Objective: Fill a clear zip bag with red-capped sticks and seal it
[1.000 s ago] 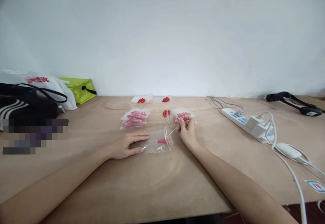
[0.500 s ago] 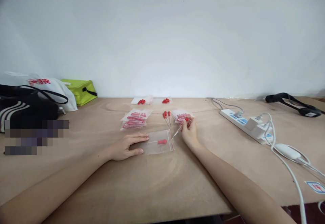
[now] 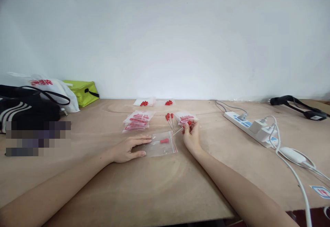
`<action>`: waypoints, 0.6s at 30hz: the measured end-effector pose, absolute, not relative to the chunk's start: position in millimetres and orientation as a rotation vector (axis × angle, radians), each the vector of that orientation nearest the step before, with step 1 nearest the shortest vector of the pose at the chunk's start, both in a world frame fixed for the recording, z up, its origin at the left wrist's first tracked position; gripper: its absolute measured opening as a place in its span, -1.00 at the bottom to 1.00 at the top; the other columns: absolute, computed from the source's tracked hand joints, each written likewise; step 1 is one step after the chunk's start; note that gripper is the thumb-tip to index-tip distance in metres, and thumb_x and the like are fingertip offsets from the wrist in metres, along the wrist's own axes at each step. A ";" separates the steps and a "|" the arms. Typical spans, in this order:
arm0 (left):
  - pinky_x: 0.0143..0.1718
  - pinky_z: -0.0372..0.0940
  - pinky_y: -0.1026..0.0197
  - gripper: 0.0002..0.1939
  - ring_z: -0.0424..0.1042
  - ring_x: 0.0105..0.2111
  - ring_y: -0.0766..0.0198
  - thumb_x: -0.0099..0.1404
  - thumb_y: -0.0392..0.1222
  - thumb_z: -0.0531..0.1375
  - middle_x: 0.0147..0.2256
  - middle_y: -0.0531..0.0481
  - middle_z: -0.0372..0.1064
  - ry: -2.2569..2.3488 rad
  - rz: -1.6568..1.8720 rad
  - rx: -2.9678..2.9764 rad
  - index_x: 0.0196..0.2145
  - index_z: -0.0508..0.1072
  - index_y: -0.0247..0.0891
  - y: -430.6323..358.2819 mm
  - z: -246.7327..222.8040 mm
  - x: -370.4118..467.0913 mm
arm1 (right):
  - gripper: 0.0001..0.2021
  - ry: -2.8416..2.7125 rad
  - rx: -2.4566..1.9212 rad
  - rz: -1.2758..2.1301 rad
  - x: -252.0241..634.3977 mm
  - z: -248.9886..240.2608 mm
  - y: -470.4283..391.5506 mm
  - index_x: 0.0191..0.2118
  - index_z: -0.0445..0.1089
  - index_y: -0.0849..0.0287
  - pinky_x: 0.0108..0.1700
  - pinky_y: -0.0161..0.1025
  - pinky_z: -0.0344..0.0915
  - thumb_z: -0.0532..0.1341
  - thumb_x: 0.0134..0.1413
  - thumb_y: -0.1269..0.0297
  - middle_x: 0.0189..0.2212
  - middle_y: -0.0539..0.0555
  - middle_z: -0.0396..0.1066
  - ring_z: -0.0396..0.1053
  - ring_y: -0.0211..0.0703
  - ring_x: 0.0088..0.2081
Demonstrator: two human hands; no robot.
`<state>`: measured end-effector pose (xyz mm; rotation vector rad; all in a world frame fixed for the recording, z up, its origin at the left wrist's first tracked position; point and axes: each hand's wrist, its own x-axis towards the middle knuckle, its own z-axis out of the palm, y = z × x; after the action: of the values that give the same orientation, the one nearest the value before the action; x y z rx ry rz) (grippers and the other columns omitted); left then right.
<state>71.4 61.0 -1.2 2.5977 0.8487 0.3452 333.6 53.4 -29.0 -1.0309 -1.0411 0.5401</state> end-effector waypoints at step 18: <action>0.12 0.01 0.07 -0.51 0.09 0.11 0.16 0.19 0.03 0.10 0.11 -0.05 0.11 0.843 0.361 2.578 0.04 0.25 -0.18 60.2 -0.4 72.4 | -0.59 -1.049 -1.097 1.007 323.9 -31.7 46.0 -0.46 0.16 0.12 -0.43 -0.26 0.28 0.31 -0.38 0.01 -0.60 -0.09 0.32 0.30 -0.29 -0.56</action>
<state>72.4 60.2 -0.4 2.5783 0.8431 0.3615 323.9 46.0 -31.7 -1.0974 -1.0488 1.0072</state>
